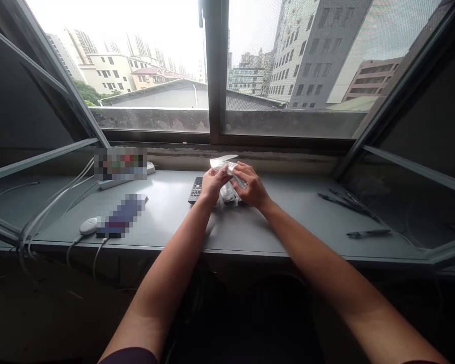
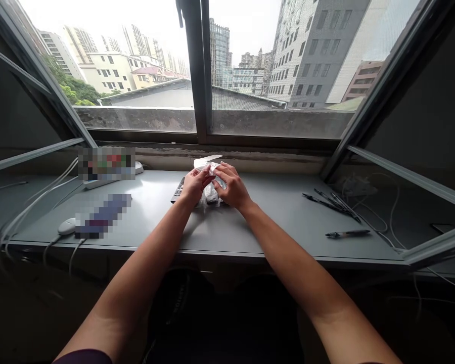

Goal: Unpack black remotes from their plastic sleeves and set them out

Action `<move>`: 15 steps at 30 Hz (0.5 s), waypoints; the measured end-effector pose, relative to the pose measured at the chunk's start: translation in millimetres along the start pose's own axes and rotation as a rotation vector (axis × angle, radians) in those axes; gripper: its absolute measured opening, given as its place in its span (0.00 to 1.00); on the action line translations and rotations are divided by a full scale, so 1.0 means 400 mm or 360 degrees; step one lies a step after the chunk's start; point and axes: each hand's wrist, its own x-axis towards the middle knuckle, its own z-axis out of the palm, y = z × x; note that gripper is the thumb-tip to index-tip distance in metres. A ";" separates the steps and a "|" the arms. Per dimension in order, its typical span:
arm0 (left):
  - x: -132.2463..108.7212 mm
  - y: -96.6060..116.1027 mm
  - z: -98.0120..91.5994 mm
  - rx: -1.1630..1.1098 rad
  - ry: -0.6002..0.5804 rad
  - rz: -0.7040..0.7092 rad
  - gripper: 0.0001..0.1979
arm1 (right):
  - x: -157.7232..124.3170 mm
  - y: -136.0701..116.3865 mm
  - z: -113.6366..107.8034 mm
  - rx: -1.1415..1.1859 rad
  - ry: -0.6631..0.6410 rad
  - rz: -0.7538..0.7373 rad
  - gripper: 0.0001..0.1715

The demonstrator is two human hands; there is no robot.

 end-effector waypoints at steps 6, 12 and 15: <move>0.005 0.009 0.009 -0.0009 0.0091 -0.0116 0.17 | 0.003 -0.014 -0.013 0.0041 -0.0037 0.0052 0.11; 0.019 0.002 -0.001 -0.0050 0.0143 -0.0078 0.10 | 0.004 -0.028 -0.009 0.0095 -0.0133 -0.0027 0.14; 0.026 -0.003 -0.004 -0.0012 0.0072 -0.0100 0.11 | 0.004 -0.030 -0.010 0.0101 -0.0246 0.0006 0.16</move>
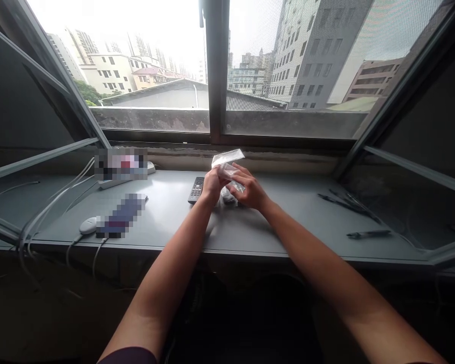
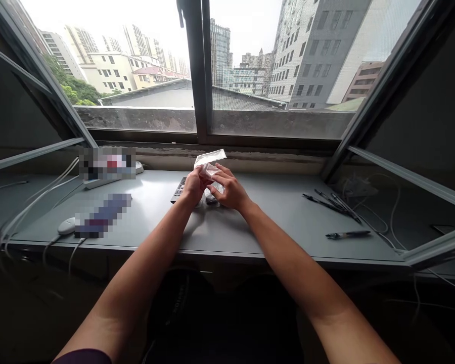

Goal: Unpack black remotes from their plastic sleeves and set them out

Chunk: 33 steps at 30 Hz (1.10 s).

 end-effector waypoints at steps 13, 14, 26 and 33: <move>0.035 0.029 -0.042 -0.0294 0.0383 0.0140 0.14 | 0.002 -0.024 -0.011 0.0087 -0.0056 0.0041 0.14; 0.033 0.029 -0.041 -0.0286 0.0374 0.0144 0.15 | 0.001 -0.024 -0.009 0.0104 -0.0071 0.0051 0.16; 0.020 0.034 -0.040 -0.0333 0.0402 0.0111 0.18 | 0.001 -0.048 -0.018 0.0289 -0.0124 0.0188 0.35; 0.022 0.029 -0.039 -0.0302 0.0412 0.0148 0.19 | 0.011 -0.056 -0.021 0.0769 -0.0188 0.0530 0.35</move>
